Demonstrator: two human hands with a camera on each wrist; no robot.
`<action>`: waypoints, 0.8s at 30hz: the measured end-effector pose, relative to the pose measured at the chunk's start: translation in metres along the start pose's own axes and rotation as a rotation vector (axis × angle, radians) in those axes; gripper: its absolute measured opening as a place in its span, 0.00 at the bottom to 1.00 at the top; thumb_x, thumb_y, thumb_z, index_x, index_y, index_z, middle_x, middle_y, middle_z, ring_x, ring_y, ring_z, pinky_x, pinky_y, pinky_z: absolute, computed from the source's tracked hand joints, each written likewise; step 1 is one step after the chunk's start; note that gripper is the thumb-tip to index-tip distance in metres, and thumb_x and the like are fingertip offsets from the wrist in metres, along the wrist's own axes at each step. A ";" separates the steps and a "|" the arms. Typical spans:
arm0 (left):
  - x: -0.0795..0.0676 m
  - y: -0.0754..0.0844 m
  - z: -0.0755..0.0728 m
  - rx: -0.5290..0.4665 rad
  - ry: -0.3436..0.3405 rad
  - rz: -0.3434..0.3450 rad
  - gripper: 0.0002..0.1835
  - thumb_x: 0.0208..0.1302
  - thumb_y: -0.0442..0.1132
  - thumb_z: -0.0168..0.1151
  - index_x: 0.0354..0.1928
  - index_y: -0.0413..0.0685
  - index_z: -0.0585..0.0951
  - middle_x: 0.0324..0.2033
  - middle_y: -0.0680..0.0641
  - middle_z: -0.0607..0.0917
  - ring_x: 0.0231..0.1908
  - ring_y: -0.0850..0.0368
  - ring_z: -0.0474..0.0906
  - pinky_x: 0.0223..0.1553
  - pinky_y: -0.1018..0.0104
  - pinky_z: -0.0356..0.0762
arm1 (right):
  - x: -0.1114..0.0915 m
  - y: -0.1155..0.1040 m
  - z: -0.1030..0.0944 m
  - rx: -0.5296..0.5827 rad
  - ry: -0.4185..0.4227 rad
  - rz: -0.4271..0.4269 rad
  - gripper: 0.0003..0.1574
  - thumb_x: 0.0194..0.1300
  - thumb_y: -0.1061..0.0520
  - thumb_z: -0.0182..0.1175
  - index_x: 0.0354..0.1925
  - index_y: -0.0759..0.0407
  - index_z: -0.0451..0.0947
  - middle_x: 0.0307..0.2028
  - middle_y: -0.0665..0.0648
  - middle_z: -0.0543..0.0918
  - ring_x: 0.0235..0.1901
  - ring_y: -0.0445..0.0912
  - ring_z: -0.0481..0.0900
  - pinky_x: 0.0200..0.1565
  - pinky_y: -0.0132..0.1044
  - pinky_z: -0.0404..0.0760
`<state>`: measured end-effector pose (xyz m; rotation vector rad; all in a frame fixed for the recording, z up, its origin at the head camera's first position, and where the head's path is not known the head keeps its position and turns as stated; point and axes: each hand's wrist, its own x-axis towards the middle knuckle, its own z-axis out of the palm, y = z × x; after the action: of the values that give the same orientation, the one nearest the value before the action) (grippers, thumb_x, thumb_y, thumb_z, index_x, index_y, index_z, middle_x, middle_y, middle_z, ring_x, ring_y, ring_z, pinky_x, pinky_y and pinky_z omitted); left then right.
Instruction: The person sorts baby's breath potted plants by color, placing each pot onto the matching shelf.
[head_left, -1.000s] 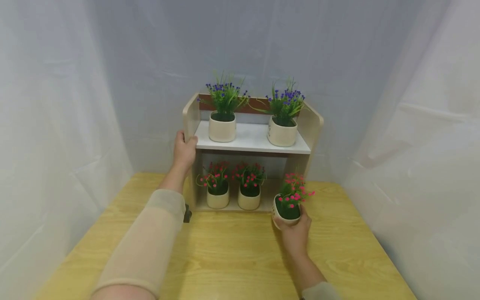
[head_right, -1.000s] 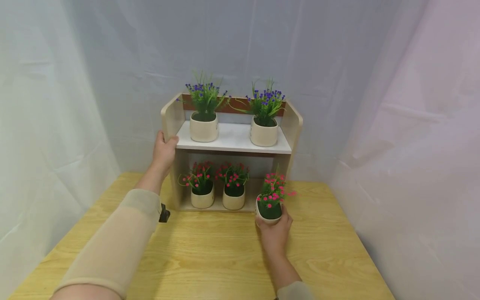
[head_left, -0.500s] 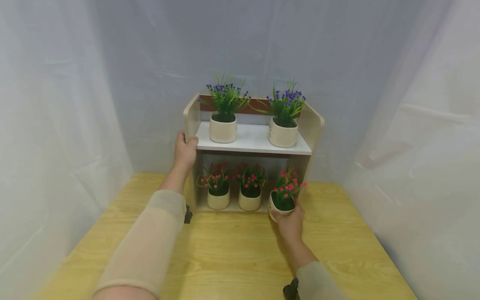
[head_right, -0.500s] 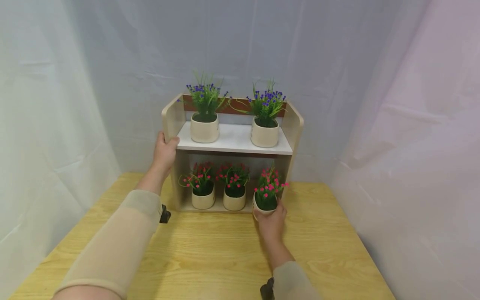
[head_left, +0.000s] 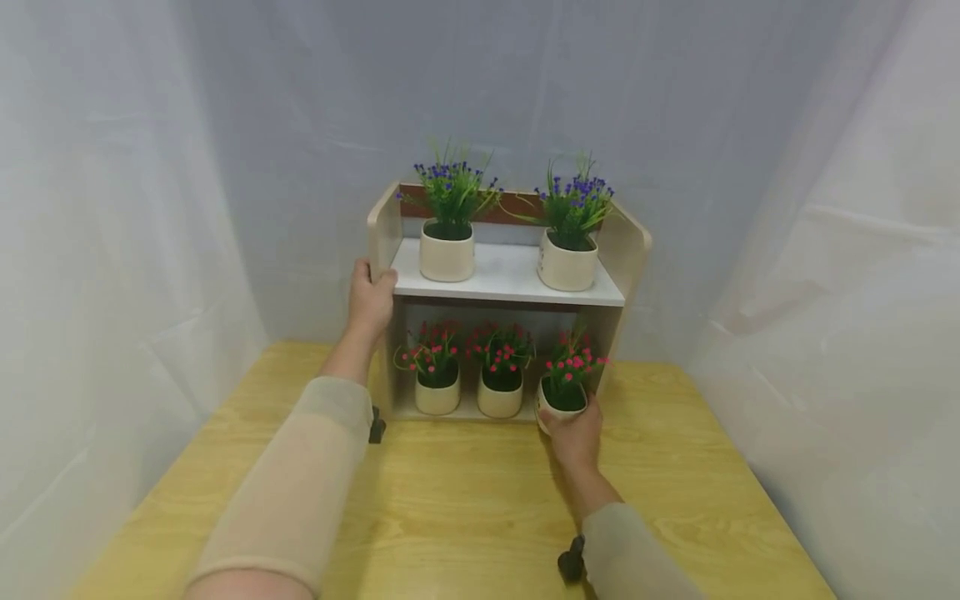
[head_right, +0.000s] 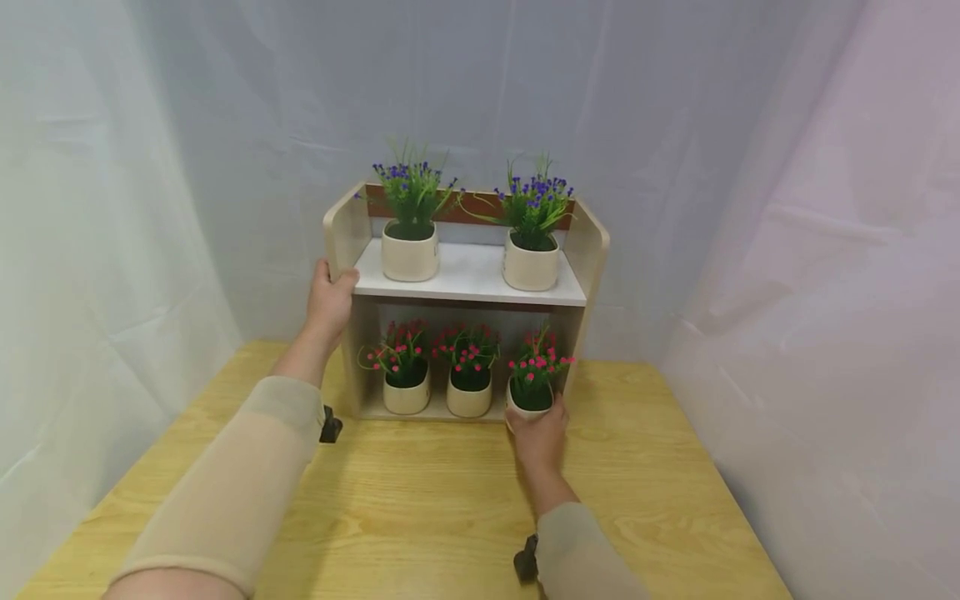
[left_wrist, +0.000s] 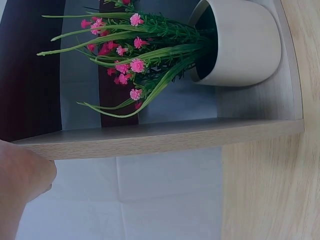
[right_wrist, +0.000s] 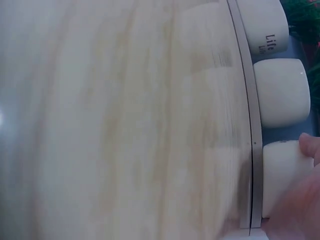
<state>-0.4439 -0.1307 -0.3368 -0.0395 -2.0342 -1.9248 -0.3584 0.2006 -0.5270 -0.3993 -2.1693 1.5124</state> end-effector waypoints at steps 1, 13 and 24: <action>0.000 0.001 0.000 0.001 0.001 0.000 0.26 0.83 0.44 0.51 0.77 0.47 0.63 0.76 0.38 0.71 0.77 0.40 0.66 0.84 0.40 0.59 | 0.000 -0.001 0.002 0.018 0.007 0.006 0.59 0.58 0.59 0.81 0.78 0.69 0.61 0.73 0.74 0.72 0.73 0.69 0.72 0.79 0.64 0.68; -0.001 0.001 -0.002 0.015 0.001 -0.010 0.27 0.83 0.44 0.51 0.77 0.48 0.63 0.77 0.38 0.71 0.77 0.40 0.66 0.84 0.39 0.59 | 0.010 -0.011 0.018 -0.093 0.039 0.066 0.55 0.62 0.53 0.79 0.74 0.74 0.61 0.66 0.77 0.76 0.66 0.71 0.78 0.72 0.65 0.77; 0.000 0.001 0.001 0.001 0.005 0.002 0.26 0.82 0.43 0.51 0.76 0.46 0.63 0.76 0.37 0.71 0.76 0.41 0.67 0.84 0.41 0.60 | 0.023 -0.015 0.023 -0.167 0.028 0.074 0.57 0.63 0.49 0.77 0.76 0.74 0.59 0.67 0.78 0.75 0.67 0.72 0.77 0.74 0.62 0.76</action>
<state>-0.4437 -0.1299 -0.3361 -0.0372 -2.0307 -1.9211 -0.3900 0.1876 -0.5146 -0.5584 -2.2890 1.3587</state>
